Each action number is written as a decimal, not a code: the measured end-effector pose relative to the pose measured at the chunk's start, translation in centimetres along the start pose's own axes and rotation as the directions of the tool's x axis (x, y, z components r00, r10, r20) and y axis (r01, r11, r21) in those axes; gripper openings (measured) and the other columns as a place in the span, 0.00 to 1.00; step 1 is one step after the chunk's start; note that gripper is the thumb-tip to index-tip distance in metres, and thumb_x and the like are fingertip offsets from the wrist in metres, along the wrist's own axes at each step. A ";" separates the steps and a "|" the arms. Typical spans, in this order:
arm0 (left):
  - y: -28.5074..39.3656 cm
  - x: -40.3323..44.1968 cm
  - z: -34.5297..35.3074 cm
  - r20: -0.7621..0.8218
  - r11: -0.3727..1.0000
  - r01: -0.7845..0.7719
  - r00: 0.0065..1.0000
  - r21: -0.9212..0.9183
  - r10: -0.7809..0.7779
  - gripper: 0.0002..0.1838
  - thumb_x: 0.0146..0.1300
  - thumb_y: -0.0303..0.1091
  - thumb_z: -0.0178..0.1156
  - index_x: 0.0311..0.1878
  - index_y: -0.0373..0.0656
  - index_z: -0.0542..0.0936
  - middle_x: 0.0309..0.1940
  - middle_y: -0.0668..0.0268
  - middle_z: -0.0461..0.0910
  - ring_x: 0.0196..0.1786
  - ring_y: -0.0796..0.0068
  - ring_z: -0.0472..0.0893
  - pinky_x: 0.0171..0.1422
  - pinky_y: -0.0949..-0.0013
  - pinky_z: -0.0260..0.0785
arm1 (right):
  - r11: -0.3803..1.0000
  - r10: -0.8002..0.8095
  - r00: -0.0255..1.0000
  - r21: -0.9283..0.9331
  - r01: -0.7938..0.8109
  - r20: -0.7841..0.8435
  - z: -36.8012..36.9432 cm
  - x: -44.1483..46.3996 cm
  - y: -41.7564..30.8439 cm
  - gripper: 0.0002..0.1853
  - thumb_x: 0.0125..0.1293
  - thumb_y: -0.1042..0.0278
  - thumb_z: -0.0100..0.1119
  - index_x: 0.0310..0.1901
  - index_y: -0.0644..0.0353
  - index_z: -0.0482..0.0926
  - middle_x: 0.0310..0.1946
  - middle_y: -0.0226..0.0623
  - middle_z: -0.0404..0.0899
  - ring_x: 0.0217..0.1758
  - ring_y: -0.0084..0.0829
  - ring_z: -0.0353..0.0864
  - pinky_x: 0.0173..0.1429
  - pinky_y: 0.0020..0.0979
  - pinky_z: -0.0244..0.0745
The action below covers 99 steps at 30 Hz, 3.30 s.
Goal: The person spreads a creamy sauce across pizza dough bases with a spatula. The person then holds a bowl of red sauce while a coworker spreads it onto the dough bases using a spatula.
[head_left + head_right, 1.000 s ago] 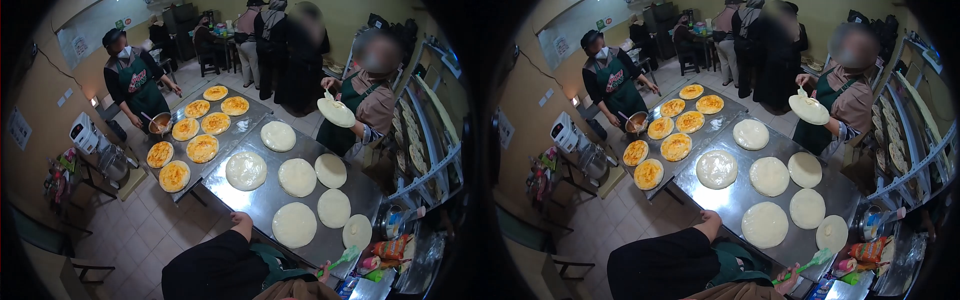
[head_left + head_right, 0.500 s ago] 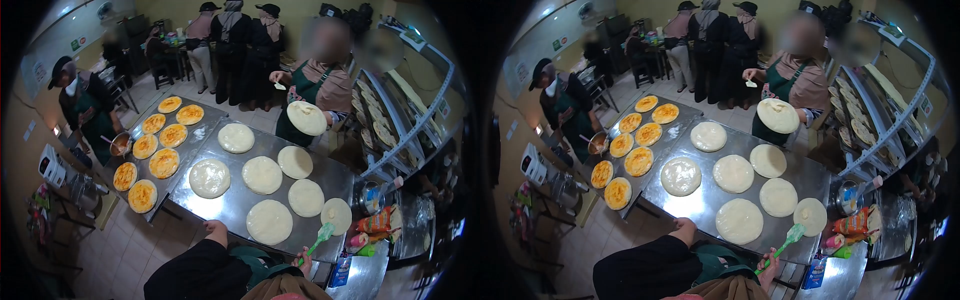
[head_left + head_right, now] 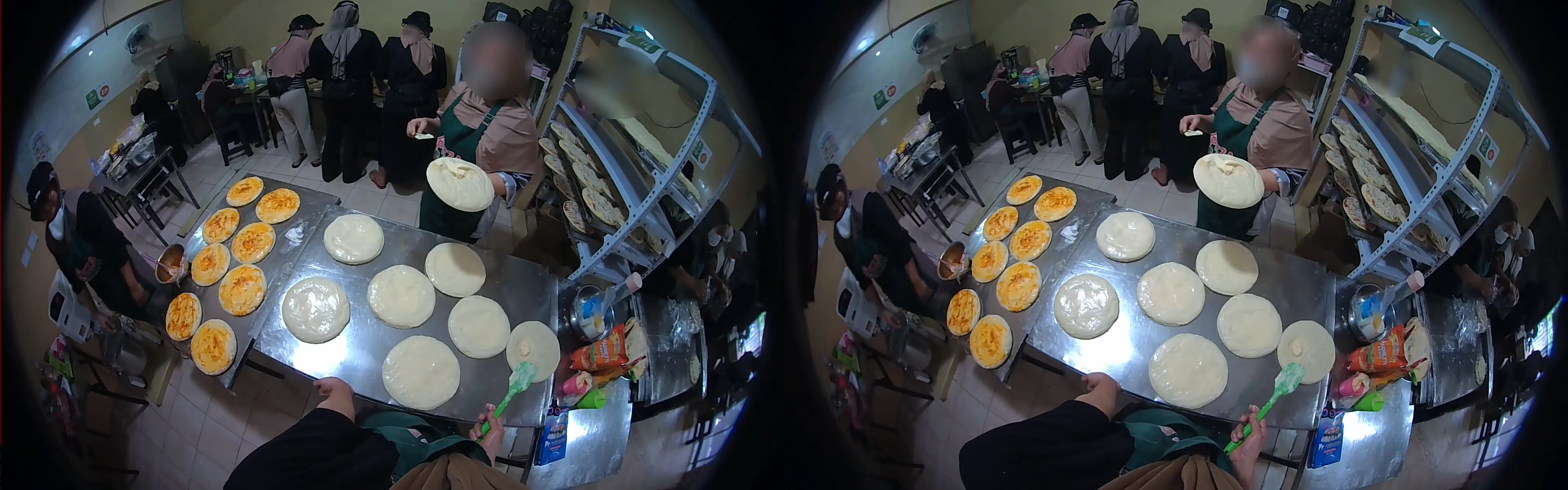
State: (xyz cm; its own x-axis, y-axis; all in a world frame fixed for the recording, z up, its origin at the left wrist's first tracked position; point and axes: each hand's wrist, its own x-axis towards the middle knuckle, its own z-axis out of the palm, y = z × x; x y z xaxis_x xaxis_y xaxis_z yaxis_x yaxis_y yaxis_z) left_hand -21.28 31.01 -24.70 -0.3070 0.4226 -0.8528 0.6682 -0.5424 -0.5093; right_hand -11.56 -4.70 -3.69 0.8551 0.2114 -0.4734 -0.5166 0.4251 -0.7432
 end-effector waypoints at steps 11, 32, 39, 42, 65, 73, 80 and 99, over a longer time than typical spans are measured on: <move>-1.4 -3.0 -0.2 0.195 0.917 0.105 0.980 -0.385 -0.030 0.32 0.62 0.59 0.39 0.64 0.51 0.63 0.55 0.67 0.75 0.59 0.72 0.72 0.73 0.53 0.32 | 0.998 0.037 0.998 0.039 -0.039 0.055 3.4 -0.4 -2.0 0.15 0.70 0.60 0.48 0.55 0.53 0.69 0.28 0.33 0.73 0.11 0.17 0.59 0.13 0.19 0.54; 1.5 2.9 0.4 -0.116 0.999 0.036 0.993 0.003 -0.035 0.28 0.59 0.62 0.45 0.55 0.57 0.74 0.40 0.74 0.78 0.47 0.72 0.75 0.62 0.47 0.51 | 0.834 0.038 0.898 -0.508 0.213 0.438 10.4 1.5 -3.0 0.16 0.71 0.67 0.47 0.56 0.61 0.73 0.20 0.32 0.72 0.11 0.10 0.57 0.15 0.15 0.50; 0.1 -0.1 0.3 -0.164 0.999 -0.011 0.986 0.049 0.019 0.21 0.58 0.59 0.49 0.46 0.59 0.80 0.37 0.76 0.79 0.44 0.73 0.75 0.52 0.51 0.57 | 0.855 0.202 0.905 -0.518 0.023 0.375 8.0 -0.7 -0.2 0.16 0.71 0.66 0.48 0.56 0.59 0.73 0.19 0.28 0.71 0.11 0.10 0.57 0.15 0.16 0.52; -1.7 -3.2 -0.4 -0.011 0.995 -0.092 0.996 0.024 0.093 0.28 0.66 0.54 0.39 0.65 0.53 0.66 0.58 0.64 0.74 0.60 0.69 0.73 0.75 0.51 0.33 | 0.846 0.225 0.915 -0.534 -0.012 0.336 6.2 -1.0 1.5 0.16 0.71 0.65 0.48 0.56 0.59 0.73 0.19 0.28 0.72 0.10 0.11 0.58 0.14 0.16 0.52; -1.8 -3.2 -0.3 -0.165 0.988 -0.132 0.979 -0.074 0.118 0.36 0.56 0.57 0.54 0.66 0.51 0.66 0.58 0.64 0.72 0.61 0.63 0.72 0.71 0.49 0.48 | 0.857 0.088 0.947 -0.508 0.085 0.308 7.2 -1.7 -0.2 0.16 0.70 0.68 0.48 0.56 0.61 0.73 0.18 0.27 0.71 0.11 0.09 0.55 0.15 0.16 0.48; -1.7 -2.4 -0.3 -0.195 0.985 -0.172 0.965 0.031 0.175 0.31 0.59 0.59 0.49 0.60 0.50 0.72 0.43 0.67 0.78 0.52 0.65 0.75 0.69 0.51 0.49 | 0.869 -0.103 0.921 -0.417 0.267 0.375 12.3 -0.2 -5.4 0.15 0.70 0.68 0.48 0.55 0.61 0.72 0.19 0.29 0.71 0.10 0.09 0.54 0.13 0.15 0.48; -0.9 -1.3 0.2 -0.135 0.994 -0.105 0.985 0.031 0.108 0.30 0.62 0.58 0.44 0.62 0.51 0.71 0.55 0.65 0.75 0.59 0.67 0.73 0.72 0.46 0.40 | 0.853 -0.051 0.906 -0.453 0.258 0.421 13.4 -1.2 -5.2 0.15 0.70 0.69 0.48 0.56 0.62 0.72 0.19 0.27 0.71 0.11 0.09 0.55 0.14 0.15 0.48; -0.8 -0.8 -0.1 -0.208 0.989 -0.119 0.973 -0.087 0.099 0.32 0.57 0.61 0.51 0.59 0.52 0.72 0.44 0.69 0.77 0.51 0.68 0.76 0.71 0.51 0.43 | 0.899 0.030 0.959 -0.427 0.098 0.283 11.0 -2.3 -1.3 0.16 0.70 0.69 0.48 0.57 0.62 0.71 0.19 0.29 0.71 0.10 0.10 0.56 0.14 0.15 0.50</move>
State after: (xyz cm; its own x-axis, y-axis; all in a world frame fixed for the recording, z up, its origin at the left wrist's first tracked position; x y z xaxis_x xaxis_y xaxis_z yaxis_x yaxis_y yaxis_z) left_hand -21.50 31.22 -23.54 -0.0922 0.5086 -0.8560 0.7564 -0.5234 -0.3924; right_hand -12.40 3.97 3.58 0.8168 0.4642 -0.3427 -0.3996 0.0266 -0.9163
